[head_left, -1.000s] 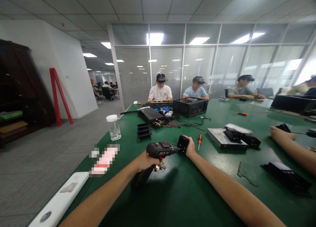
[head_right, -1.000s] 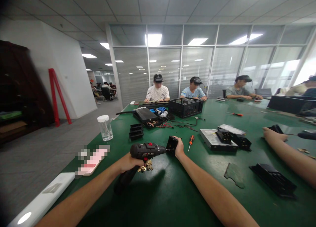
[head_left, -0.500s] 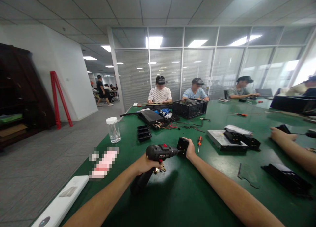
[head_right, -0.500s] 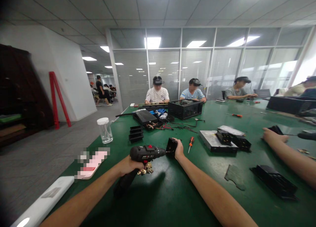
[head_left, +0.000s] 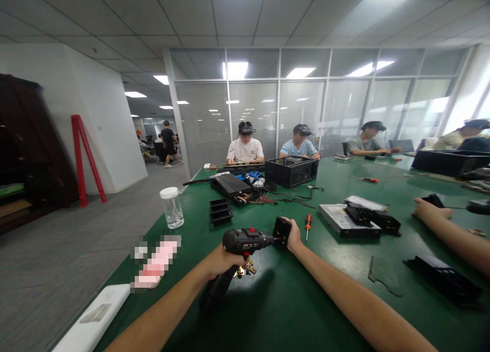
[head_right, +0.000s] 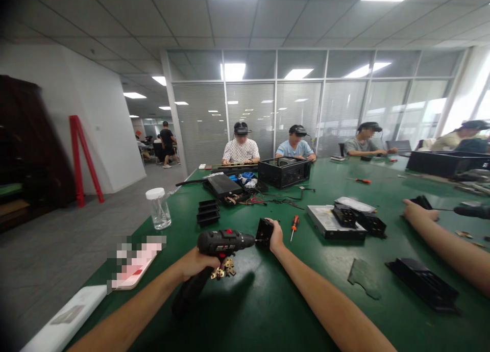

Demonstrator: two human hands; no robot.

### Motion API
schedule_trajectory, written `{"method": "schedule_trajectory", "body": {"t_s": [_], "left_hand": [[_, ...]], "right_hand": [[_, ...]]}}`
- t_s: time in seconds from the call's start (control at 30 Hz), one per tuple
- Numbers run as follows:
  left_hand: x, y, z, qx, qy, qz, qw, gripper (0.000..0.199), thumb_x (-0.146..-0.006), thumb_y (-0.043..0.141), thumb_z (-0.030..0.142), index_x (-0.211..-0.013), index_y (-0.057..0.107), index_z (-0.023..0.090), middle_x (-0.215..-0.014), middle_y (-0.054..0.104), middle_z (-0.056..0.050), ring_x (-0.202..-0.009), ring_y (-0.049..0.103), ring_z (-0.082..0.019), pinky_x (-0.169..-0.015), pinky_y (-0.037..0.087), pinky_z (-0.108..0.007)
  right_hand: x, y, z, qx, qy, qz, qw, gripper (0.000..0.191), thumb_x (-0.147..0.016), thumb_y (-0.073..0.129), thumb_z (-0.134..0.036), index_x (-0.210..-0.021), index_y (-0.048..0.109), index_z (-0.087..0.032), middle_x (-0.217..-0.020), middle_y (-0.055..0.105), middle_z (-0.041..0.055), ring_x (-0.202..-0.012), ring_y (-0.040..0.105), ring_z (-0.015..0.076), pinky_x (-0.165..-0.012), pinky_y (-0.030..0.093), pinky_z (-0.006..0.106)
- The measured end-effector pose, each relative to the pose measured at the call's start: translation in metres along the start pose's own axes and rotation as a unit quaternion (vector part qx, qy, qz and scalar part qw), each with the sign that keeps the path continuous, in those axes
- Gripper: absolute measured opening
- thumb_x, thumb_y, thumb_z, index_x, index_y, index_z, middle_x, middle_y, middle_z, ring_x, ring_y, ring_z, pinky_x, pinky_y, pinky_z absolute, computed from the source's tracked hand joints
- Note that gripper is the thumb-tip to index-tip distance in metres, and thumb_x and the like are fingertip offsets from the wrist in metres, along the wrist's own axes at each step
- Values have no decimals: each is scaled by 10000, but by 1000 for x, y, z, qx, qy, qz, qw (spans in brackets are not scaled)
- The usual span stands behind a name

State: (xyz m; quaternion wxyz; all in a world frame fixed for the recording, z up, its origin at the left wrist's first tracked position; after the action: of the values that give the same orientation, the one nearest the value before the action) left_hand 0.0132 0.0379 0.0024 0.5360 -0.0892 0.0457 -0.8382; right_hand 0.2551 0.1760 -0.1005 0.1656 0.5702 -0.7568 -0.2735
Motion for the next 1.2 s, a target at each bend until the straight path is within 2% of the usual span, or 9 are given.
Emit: {"method": "schedule_trajectory", "body": {"t_s": [0.27, 0.53, 0.87, 1.03, 1.2], "left_hand": [[1, 2, 1, 14, 5, 2, 1000, 184, -509, 581, 57, -666, 660, 112, -621, 620, 1, -591, 525, -129, -575, 396, -246], [-1, 3, -1, 14, 3, -17, 1000, 157, -509, 580, 66, -648, 642, 103, -588, 592, 1, -550, 496, -119, -531, 371, -238], [1, 5, 1, 5, 21, -13, 1000, 136, -516, 590, 75, -641, 628, 108, -571, 568, 9, -549, 494, -119, -538, 376, -242], [-1, 6, -2, 13, 19, -43, 999, 131, -529, 585, 88, -653, 627, 102, -595, 577, -5, -550, 493, -116, -541, 383, -245], [-2, 4, -3, 5, 21, -30, 999, 127, -525, 586, 86, -646, 621, 102, -602, 566, -3, -559, 484, -113, -537, 376, -240]], "right_hand": [[0, 0, 0, -7, 38, 2, 999, 302, -687, 457, -388, -839, 637, -198, -571, 615, -4, -528, 584, 190, -500, 470, 313], [2, 2, -2, -2, 35, -3, 999, 295, -682, 458, -403, -814, 629, -204, -553, 599, -10, -512, 575, 186, -492, 466, 313], [7, 4, -7, 5, 22, 14, 1000, 283, -683, 455, -382, -813, 630, -201, -570, 617, -9, -530, 589, 187, -499, 470, 306], [8, 5, -8, 4, 21, 16, 1000, 284, -676, 475, -402, -808, 628, -202, -568, 614, -11, -532, 587, 188, -505, 463, 310], [9, 4, -8, -4, 20, 16, 1000, 269, -663, 492, -398, -790, 627, -202, -574, 619, -3, -523, 575, 189, -484, 443, 304]]}}
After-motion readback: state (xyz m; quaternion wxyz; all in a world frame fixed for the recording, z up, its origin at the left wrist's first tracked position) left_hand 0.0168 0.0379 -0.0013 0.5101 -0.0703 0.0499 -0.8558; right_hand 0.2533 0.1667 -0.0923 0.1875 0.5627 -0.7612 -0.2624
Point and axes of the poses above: each hand's wrist, its own x-axis away from the middle knuckle, its own y-axis out of the palm, z = x × y, the point moved 4 cm from there along -x, towards the middle knuckle
